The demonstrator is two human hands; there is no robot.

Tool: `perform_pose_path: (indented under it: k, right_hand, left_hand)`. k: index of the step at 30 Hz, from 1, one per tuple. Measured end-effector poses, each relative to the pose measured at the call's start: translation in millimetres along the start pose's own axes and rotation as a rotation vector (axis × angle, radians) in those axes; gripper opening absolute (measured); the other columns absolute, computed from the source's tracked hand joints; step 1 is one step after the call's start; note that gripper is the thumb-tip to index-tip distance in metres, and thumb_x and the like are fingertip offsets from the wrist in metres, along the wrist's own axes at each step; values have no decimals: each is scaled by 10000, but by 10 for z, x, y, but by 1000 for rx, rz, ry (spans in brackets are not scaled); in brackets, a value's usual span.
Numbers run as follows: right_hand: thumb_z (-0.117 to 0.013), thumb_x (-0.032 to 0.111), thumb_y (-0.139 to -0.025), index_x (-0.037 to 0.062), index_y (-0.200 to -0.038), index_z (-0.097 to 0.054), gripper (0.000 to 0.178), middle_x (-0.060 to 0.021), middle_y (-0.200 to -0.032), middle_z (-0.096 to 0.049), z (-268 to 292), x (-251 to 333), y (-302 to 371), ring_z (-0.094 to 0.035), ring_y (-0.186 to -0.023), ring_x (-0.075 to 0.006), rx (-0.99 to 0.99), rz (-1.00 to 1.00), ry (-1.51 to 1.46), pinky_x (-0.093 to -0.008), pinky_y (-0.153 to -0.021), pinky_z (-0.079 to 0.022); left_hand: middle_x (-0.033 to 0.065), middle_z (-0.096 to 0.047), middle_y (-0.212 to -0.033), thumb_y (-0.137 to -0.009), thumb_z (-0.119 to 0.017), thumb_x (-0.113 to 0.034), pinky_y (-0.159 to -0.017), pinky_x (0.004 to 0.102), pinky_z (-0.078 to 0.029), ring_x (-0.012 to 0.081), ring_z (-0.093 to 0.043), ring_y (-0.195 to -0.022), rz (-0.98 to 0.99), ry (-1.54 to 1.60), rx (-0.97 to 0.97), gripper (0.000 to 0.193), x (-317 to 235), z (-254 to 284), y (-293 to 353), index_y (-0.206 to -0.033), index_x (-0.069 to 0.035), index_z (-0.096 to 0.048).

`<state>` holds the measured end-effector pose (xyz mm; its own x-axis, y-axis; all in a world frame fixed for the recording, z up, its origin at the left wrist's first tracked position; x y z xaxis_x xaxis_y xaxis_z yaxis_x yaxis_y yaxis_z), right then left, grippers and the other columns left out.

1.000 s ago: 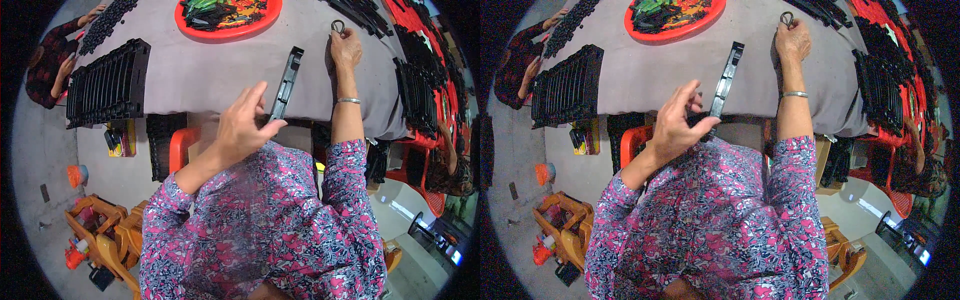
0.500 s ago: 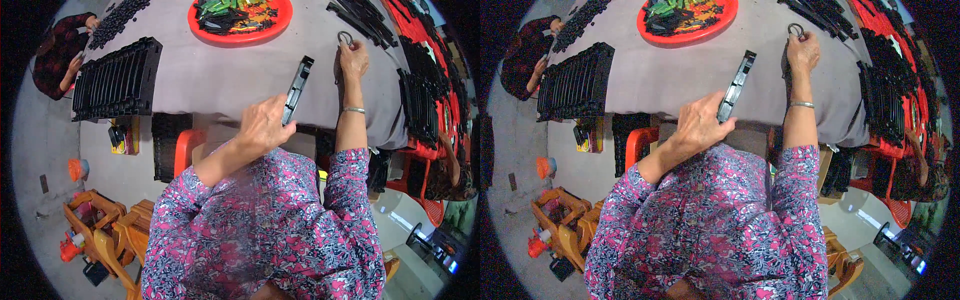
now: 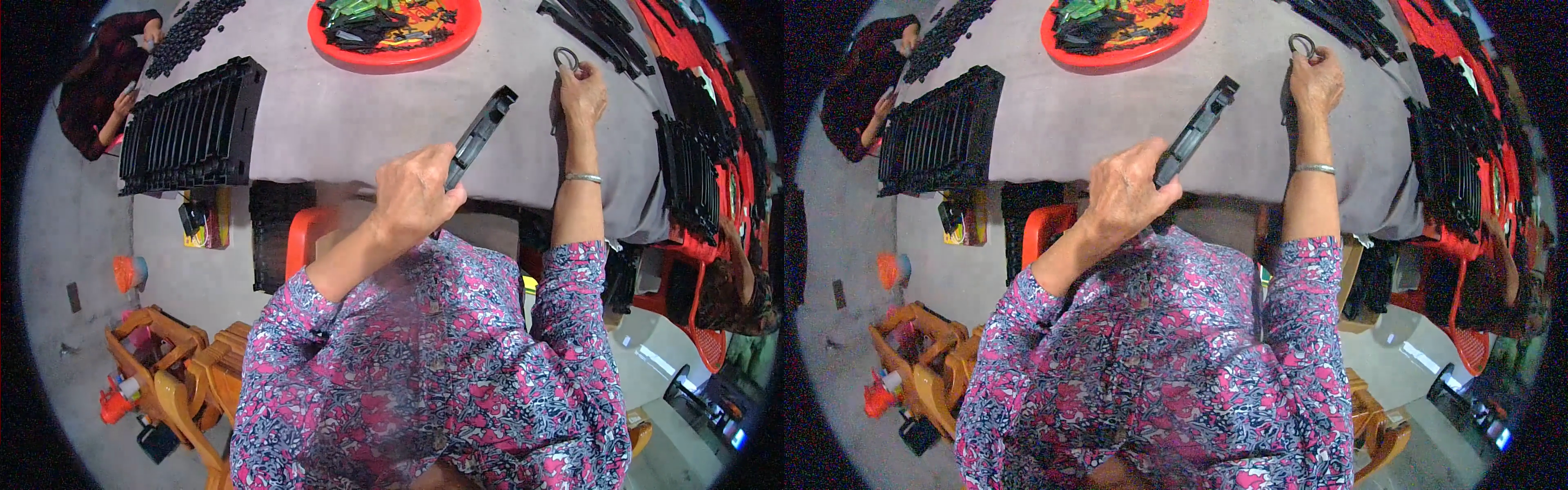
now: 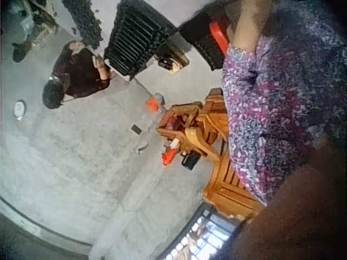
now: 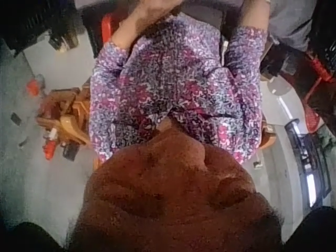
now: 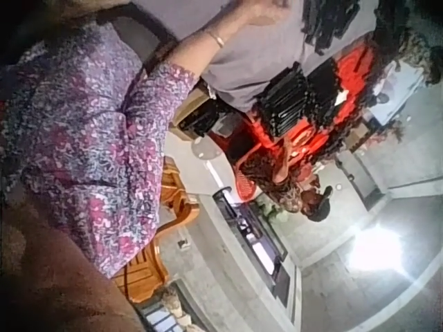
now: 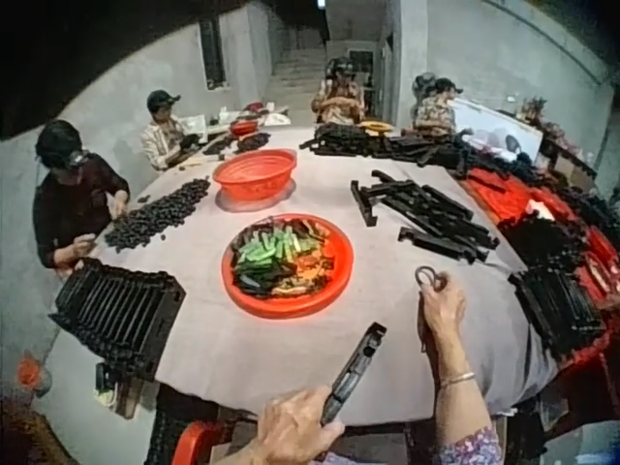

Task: The person works on plastic components using a metal tool, organizes and stacks black plastic frames on the table, and assembles plastic housings by inserting small colored pieces from a tray by hand and with the tool.

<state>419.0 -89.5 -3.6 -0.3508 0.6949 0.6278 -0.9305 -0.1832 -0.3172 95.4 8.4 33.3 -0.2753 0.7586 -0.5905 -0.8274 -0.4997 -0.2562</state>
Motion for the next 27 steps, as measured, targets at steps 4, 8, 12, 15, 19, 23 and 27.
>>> perform_pose_path:
  k: [4, 8, 12, 15, 19, 23, 27]
  right_hand:
    - [-731, 331, -741, 78, -1117, -667, 457, -118, -995, -705, -5, -58, -16, -667, -944, -296, 14, -44, -3, -402, -861, -502]
    - [-737, 347, -738, 79, -1113, -665, 466, -116, -982, -707, -52, -86, -71, -668, -928, -292, -16, 22, 15, -404, -844, -506]
    - [-739, 365, -744, 80, -1114, -659, 475, -113, -963, -703, -59, -113, -22, -668, -918, -285, 29, -15, 20, -412, -827, -504]
    - [-731, 371, -747, 83, -1116, -657, 474, -110, -948, -701, -69, -238, -80, -668, -912, -280, 24, -6, 20, -410, -820, -503]
    - [-710, 353, -759, 79, -1117, -655, 454, -107, -948, -700, -71, -161, -59, -669, -909, -281, 41, 2, 12, -404, -817, -503]
    - [-707, 346, -757, 75, -1109, -654, 448, -105, -953, -701, -70, -156, -60, -668, -904, -287, 45, -10, 15, -403, -811, -504]
    - [-714, 342, -765, 79, -1112, -656, 440, -98, -937, -703, -71, -182, -69, -674, -880, -279, 12, 16, -3, -400, -801, -507]
  left_hand:
    - [167, -648, -808, -727, -688, -186, -619, 485, -499, 391, -637, -724, -7, -6, -14, 221, 48, 10, -17, -874, -47, -597]
    - [185, -642, -793, -745, -664, -220, -627, 518, -483, 417, -625, -713, 112, -17, 62, 208, 136, 1, -13, -788, -36, -576]
    - [196, -632, -770, -752, -641, -206, -624, 524, -478, 423, -617, -693, 102, 14, 23, 189, 241, 15, 48, -779, -32, -575]
    - [187, -630, -772, -750, -651, -216, -619, 504, -488, 414, -619, -689, 99, 27, 1, 205, 273, 102, 72, -786, -28, -577]
    - [190, -631, -761, -754, -668, -240, -617, 487, -495, 401, -630, -697, 104, -50, -61, 225, 424, 380, 96, -832, -39, -601]
    - [188, -642, -740, -758, -683, -274, -609, 480, -501, 397, -641, -695, 218, -132, -78, 263, 687, 614, 184, -850, -40, -608]
    - [181, -641, -704, -757, -692, -316, -589, 468, -503, 377, -644, -648, 278, -242, -156, 301, 945, 887, 293, -869, -45, -623]
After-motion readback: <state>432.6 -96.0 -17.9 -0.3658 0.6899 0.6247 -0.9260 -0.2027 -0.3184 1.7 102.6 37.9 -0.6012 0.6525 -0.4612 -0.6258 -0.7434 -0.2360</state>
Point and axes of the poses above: each hand's wrist, its own y-axis away from the middle knuckle, its own z-axis out of the back of the hand, x = y × z, the point moved 10 cm from there along -y, towards the middle knuckle
